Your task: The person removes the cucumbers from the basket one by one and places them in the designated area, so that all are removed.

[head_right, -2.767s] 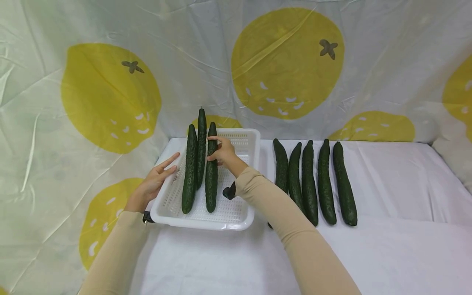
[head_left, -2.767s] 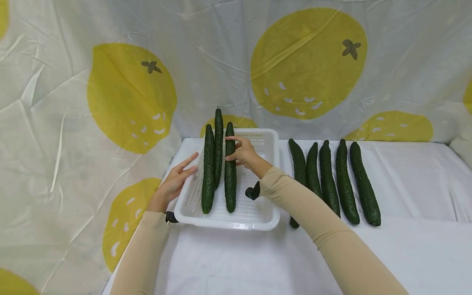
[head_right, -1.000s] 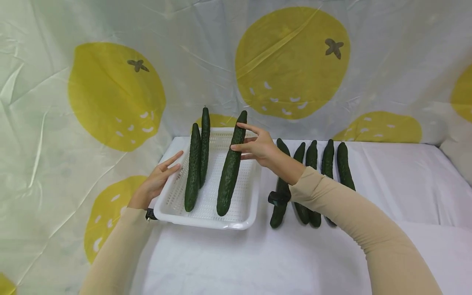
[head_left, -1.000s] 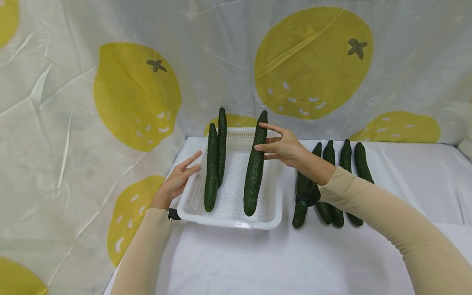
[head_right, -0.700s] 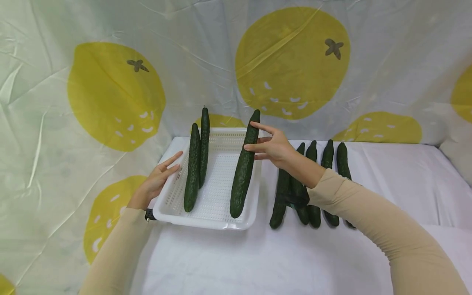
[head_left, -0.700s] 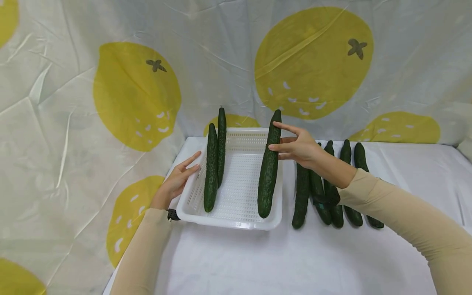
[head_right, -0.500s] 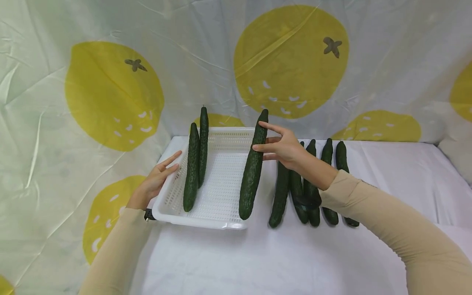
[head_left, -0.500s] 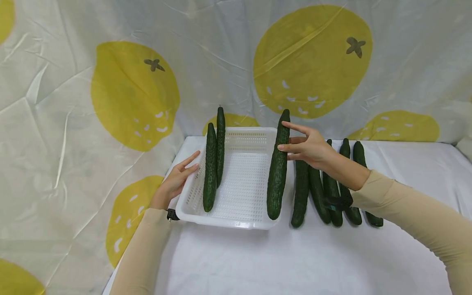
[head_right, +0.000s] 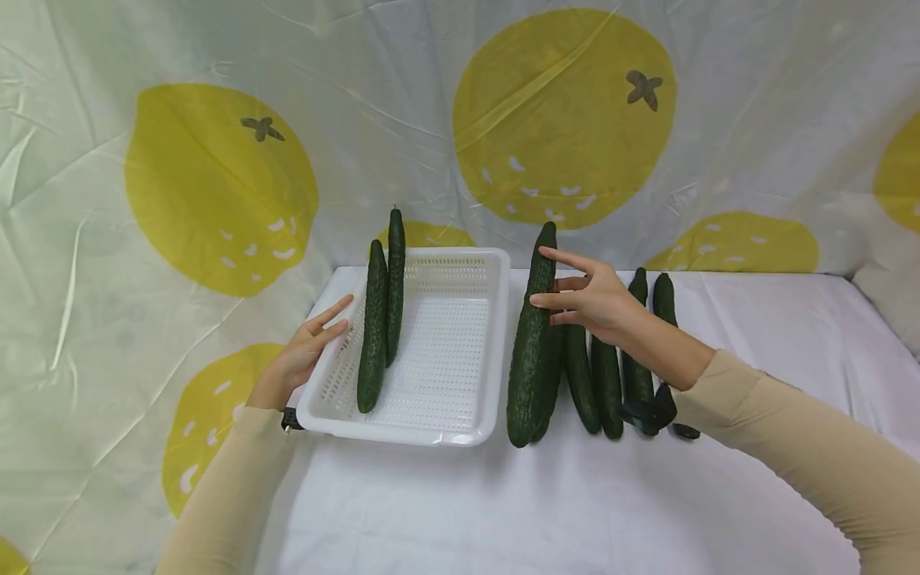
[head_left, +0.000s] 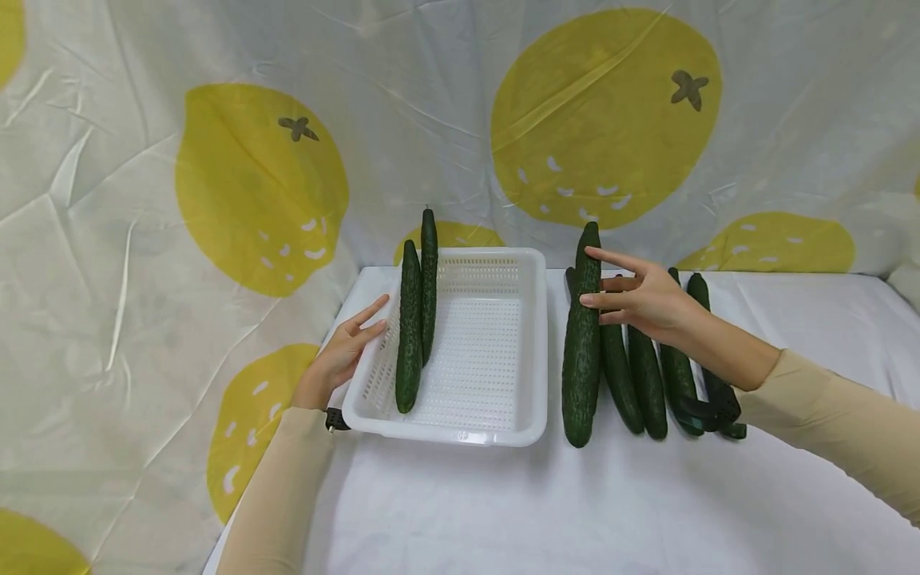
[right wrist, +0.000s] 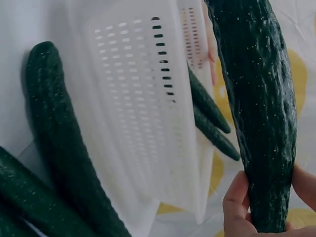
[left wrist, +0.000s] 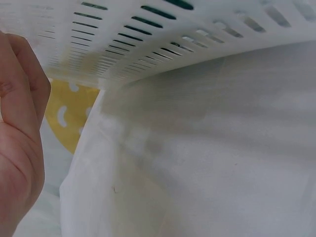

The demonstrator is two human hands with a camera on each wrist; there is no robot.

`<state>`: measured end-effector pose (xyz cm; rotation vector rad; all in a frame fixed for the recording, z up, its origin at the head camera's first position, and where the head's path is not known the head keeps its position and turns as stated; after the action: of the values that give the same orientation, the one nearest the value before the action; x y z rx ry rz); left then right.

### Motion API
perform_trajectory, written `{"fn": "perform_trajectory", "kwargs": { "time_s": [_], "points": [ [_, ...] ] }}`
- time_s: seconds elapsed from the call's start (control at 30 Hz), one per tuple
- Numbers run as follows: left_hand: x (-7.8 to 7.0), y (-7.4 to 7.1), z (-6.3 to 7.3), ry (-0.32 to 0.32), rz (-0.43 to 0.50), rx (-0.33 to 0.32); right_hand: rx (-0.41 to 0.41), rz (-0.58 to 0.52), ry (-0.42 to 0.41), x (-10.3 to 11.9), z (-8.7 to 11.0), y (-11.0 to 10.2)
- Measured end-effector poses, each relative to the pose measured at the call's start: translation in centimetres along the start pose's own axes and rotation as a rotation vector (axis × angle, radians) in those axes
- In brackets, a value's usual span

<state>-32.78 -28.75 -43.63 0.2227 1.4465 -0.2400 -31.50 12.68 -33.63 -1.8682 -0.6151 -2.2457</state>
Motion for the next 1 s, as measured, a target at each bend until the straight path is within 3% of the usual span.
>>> {"fn": "perform_trajectory", "kwargs": {
  "time_s": [0.3,0.67,1.0],
  "points": [
    [0.0,0.1,0.1,0.018,0.01,0.018,0.007,0.08,0.03,-1.0,1.8,-3.2],
    [-0.1,0.0,0.1,0.017,-0.001,0.013,0.008,0.084,0.018,-0.8,3.4,-7.5],
    [-0.2,0.2,0.2,0.019,0.019,0.023,-0.007,0.24,-0.012,-1.5,4.6,-11.2]
  ]
}}
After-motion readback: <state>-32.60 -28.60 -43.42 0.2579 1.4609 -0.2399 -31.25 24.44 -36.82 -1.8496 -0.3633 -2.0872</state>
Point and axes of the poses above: each hand's wrist, its own z-axis away from the middle knuckle, its own y-axis out of the palm, x = y × z, the point moved 10 cm from there along -z, towards the middle knuckle, and after that the axes turned 8 degrees about -z, right-handed, at the moved point
